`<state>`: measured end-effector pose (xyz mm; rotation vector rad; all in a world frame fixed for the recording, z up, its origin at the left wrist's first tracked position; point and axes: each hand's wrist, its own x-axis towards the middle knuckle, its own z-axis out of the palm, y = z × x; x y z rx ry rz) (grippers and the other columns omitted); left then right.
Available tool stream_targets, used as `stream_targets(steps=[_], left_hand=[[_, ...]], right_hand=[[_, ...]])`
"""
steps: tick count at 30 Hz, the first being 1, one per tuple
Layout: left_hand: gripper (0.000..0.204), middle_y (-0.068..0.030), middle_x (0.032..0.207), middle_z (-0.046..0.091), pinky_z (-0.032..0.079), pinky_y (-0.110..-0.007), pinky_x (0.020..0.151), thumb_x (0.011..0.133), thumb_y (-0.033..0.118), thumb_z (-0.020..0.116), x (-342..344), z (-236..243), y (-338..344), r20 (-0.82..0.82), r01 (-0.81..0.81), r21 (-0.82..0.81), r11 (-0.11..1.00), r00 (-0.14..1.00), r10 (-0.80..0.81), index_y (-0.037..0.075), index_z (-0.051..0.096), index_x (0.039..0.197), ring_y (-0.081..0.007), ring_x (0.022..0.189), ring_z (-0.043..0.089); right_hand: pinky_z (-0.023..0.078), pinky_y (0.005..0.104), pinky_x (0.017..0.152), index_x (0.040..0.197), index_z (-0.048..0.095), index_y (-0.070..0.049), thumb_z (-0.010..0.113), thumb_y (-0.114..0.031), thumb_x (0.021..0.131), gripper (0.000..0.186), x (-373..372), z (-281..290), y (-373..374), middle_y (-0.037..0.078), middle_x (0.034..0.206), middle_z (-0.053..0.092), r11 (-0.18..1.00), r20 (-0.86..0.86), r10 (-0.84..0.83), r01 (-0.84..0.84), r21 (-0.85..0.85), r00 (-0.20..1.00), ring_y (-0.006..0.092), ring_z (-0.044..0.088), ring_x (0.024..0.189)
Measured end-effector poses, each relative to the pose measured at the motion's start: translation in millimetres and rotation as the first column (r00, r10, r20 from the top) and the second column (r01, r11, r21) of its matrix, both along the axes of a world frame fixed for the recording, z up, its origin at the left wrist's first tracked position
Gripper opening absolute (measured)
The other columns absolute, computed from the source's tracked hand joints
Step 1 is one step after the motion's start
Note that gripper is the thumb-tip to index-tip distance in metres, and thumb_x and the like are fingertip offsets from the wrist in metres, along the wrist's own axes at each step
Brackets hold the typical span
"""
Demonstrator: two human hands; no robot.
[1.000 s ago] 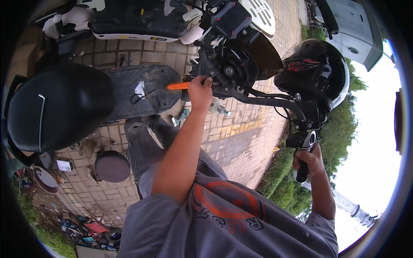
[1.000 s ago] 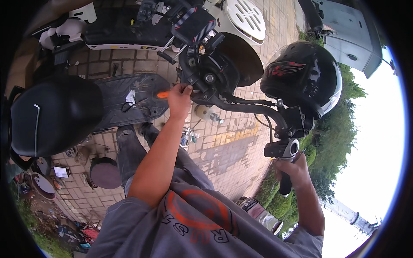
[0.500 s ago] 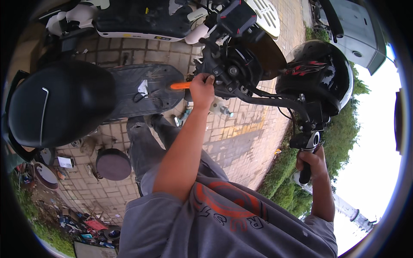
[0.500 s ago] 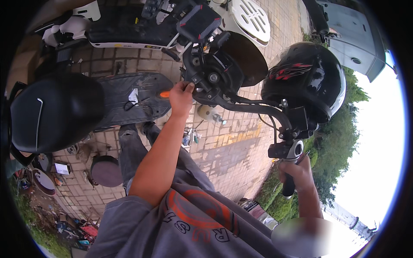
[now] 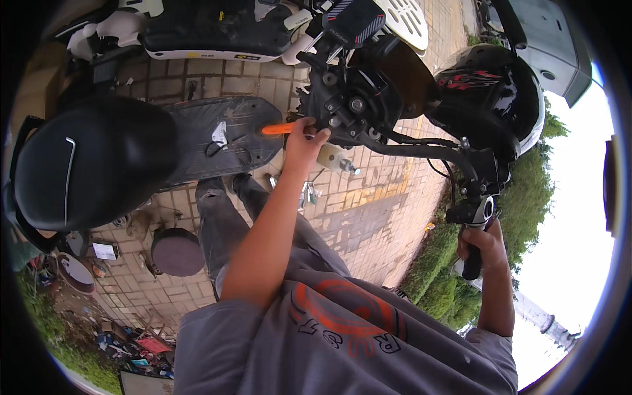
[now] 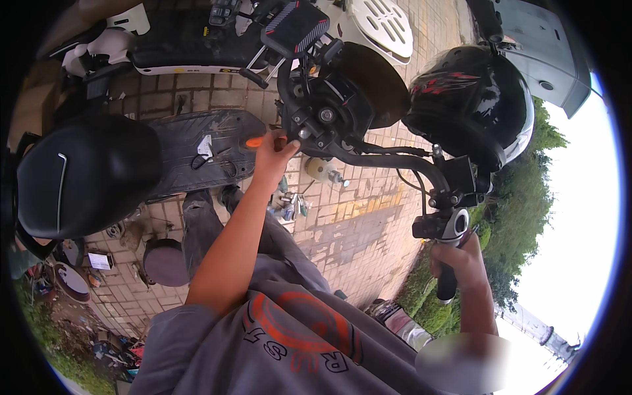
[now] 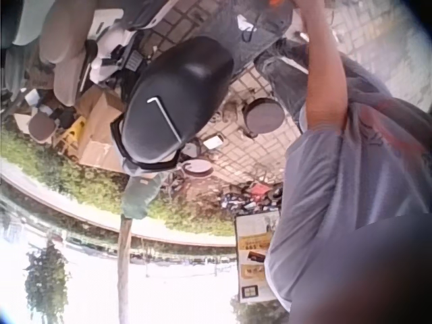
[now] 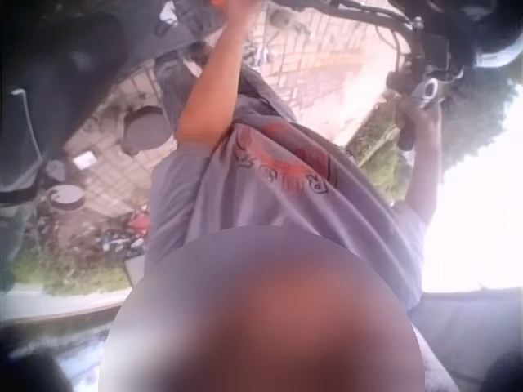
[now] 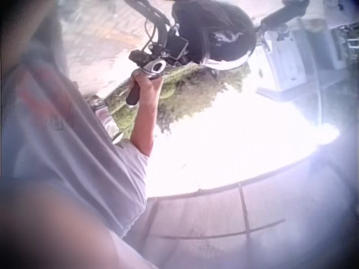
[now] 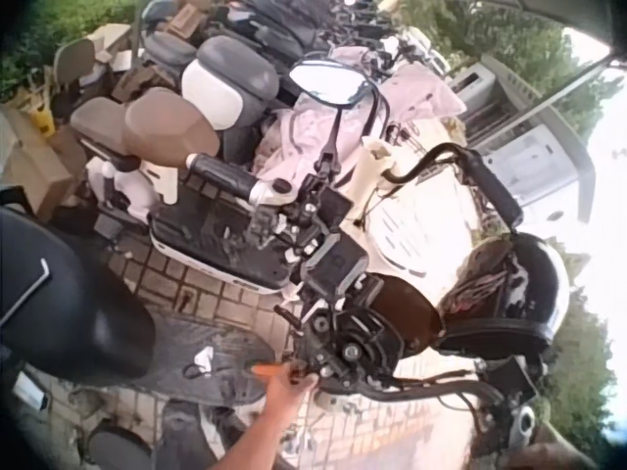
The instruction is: The person works on the handlebar area of a white scooter, using an orange-handled screwdriver to loosen and tighten screws on the handlebar clamp and ignition assembly. They repeatedly adjust the handlebar position and tighten fasteners, then insert a key into the ignition and turn it.
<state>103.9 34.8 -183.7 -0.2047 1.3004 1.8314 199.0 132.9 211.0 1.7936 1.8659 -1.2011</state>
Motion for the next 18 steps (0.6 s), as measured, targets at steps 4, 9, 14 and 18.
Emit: stream_targets(steps=[4,9,14,18], left_hand=[[0.041,-0.0043,0.084,0.055,0.044,-0.026,0.070,0.076,0.025,0.076,30,-5,7,-0.073,-0.122,0.001,0.992,0.990,0.122,-0.001,0.052,0.097,-0.0125,0.077,0.052],[0.039,-0.0011,0.083,0.057,0.041,-0.023,0.064,0.081,0.031,0.074,15,6,2,0.255,0.011,0.104,0.995,0.966,-0.037,0.002,0.055,0.098,-0.0093,0.074,0.053],[0.040,-0.0026,0.069,0.058,0.042,-0.024,0.061,0.080,0.036,0.073,4,23,1,0.416,0.148,0.233,0.961,0.878,-0.236,0.000,0.061,0.091,-0.0137,0.064,0.054],[0.038,-0.0023,0.065,0.057,0.041,-0.028,0.057,0.081,0.037,0.072,15,22,5,0.014,0.119,-0.016,0.993,0.993,-0.119,0.000,0.061,0.079,-0.0119,0.059,0.052]], right_hand=[[0.041,0.0261,0.041,0.102,0.062,0.003,0.065,-0.015,0.070,0.037,-9,4,-5,0.006,0.056,0.055,1.000,-0.018,0.018,-0.018,-0.025,1.000,0.0138,0.051,0.042],[0.043,0.0295,0.039,0.101,0.057,0.006,0.063,-0.013,0.066,0.040,-7,2,-3,0.009,0.055,0.053,1.000,-0.013,-0.006,0.006,-0.008,1.000,0.0170,0.050,0.038],[0.043,0.0276,0.039,0.100,0.059,0.005,0.063,-0.012,0.068,0.037,-7,2,-3,0.008,0.055,0.054,0.999,-0.031,-0.019,0.018,-0.034,0.999,0.0153,0.051,0.040],[0.042,0.0259,0.042,0.098,0.062,0.003,0.064,-0.011,0.070,0.031,-6,4,0,0.006,0.056,0.056,0.998,-0.036,-0.011,0.009,-0.060,0.999,0.0135,0.052,0.042]])
